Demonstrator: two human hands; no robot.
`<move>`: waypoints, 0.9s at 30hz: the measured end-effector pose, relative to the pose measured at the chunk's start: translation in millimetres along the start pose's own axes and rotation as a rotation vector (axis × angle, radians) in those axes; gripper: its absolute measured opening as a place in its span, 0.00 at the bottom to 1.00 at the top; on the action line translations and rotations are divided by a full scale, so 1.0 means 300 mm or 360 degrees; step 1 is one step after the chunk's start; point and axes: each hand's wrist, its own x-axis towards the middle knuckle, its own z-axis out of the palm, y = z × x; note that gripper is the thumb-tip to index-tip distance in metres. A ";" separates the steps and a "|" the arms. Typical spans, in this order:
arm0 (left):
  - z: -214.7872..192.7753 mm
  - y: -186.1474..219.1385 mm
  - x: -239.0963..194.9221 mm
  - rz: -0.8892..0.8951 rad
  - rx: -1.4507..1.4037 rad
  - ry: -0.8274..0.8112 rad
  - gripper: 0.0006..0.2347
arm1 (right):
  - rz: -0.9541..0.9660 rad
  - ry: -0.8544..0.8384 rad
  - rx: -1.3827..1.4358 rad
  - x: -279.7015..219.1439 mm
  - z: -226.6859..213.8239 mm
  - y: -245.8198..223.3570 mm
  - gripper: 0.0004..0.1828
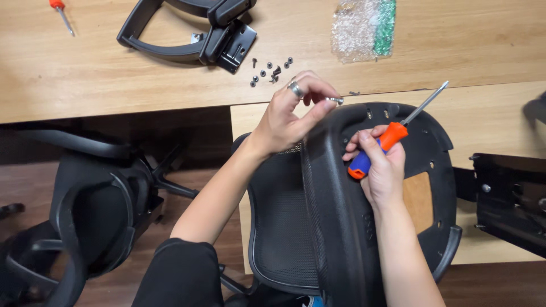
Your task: The person uses a screwdriver to secure screws into the underside of a black mesh office chair seat, then picks up and positions several black screws from a desk.
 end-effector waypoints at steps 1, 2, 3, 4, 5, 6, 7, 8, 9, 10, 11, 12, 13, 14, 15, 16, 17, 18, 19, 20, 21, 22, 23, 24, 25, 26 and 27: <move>0.006 0.024 0.006 0.0012 -0.0005 -0.0005 0.04 | -0.0013 0.0004 -0.0002 -0.003 0.010 -0.015 0.09; 0.011 0.047 0.007 0.0035 0.0042 -0.0007 0.03 | -0.0016 -0.0026 -0.0103 -0.010 0.024 -0.032 0.12; 0.016 0.069 0.006 0.0058 0.0089 -0.0010 0.03 | -0.0018 -0.0056 -0.0203 -0.018 0.037 -0.053 0.15; 0.024 0.090 -0.001 0.0060 0.0091 -0.0009 0.03 | -0.0020 -0.0057 -0.0203 -0.030 0.048 -0.076 0.15; 0.037 0.112 -0.009 0.0023 0.0111 -0.0028 0.04 | -0.0031 -0.0140 -0.0161 -0.046 0.057 -0.101 0.18; 0.049 0.137 -0.018 -0.0015 0.0130 -0.0048 0.04 | -0.0041 -0.0221 -0.0120 -0.064 0.067 -0.127 0.20; 0.061 0.166 -0.031 -0.0013 0.0130 -0.0049 0.04 | -0.0043 -0.0222 -0.0120 -0.083 0.074 -0.152 0.20; 0.078 0.194 -0.042 0.0008 0.0143 -0.0054 0.05 | 0.0013 -0.0263 -0.0072 -0.106 0.078 -0.177 0.18; 0.094 0.220 -0.049 0.0029 0.0155 -0.0060 0.06 | 0.0069 -0.0304 -0.0023 -0.128 0.078 -0.199 0.15; 0.111 0.246 -0.058 0.0027 0.0141 -0.0074 0.06 | 0.0067 -0.0285 -0.0022 -0.155 0.076 -0.215 0.15; 0.125 0.272 -0.070 0.0041 0.0215 -0.0076 0.06 | 0.0096 -0.0298 -0.0022 -0.181 0.071 -0.225 0.14; 0.142 0.298 -0.085 0.0052 0.0288 -0.0074 0.06 | 0.0130 -0.0314 -0.0023 -0.208 0.060 -0.233 0.13; 0.159 0.322 -0.100 0.0046 0.0274 -0.0083 0.06 | 0.0134 -0.0297 -0.0025 -0.234 0.045 -0.239 0.13; 0.169 0.346 -0.112 0.0053 0.0310 -0.0100 0.05 | 0.0143 -0.0305 -0.0048 -0.253 0.031 -0.242 0.13; 0.185 0.370 -0.124 0.0059 0.0346 -0.0117 0.05 | 0.0152 -0.0314 -0.0072 -0.274 0.013 -0.243 0.12; 0.203 0.392 -0.134 0.0055 0.0359 -0.0113 0.05 | 0.0157 -0.0325 -0.0065 -0.287 -0.008 -0.243 0.12; 0.223 0.414 -0.145 0.0096 0.0437 -0.0145 0.05 | 0.0202 -0.0359 -0.0070 -0.299 -0.034 -0.247 0.12; 0.240 0.437 -0.152 0.0137 0.0526 -0.0173 0.06 | 0.0246 -0.0405 -0.0071 -0.306 -0.059 -0.250 0.11; 0.262 0.465 -0.163 0.0134 0.0551 -0.0165 0.06 | 0.0250 -0.0429 -0.0061 -0.318 -0.086 -0.256 0.11; 0.286 0.496 -0.176 0.0130 0.0609 -0.0137 0.06 | 0.0227 -0.0460 -0.0137 -0.327 -0.111 -0.265 0.11; 0.309 0.524 -0.187 0.0126 0.0667 -0.0109 0.06 | 0.0202 -0.0490 -0.0212 -0.330 -0.133 -0.269 0.11; 0.335 0.545 -0.200 0.0124 0.0699 -0.0091 0.06 | 0.0205 -0.0526 -0.0207 -0.326 -0.156 -0.266 0.11; 0.363 0.560 -0.216 0.0039 0.0763 -0.0003 0.05 | 0.0204 -0.0507 -0.0258 -0.320 -0.180 -0.260 0.11; 0.390 0.566 -0.230 -0.0053 0.0823 0.0092 0.04 | 0.0211 -0.0490 -0.0315 -0.313 -0.204 -0.253 0.12; 0.412 0.564 -0.241 -0.0063 0.0852 0.0119 0.04 | 0.0221 -0.0529 -0.0315 -0.297 -0.226 -0.243 0.12; 0.434 0.557 -0.255 -0.0212 0.0901 0.0353 0.04 | 0.0161 -0.0466 -0.0416 -0.271 -0.246 -0.233 0.12; 0.460 0.548 -0.271 -0.0359 0.0943 0.0591 0.05 | 0.0097 -0.0403 -0.0516 -0.243 -0.263 -0.224 0.12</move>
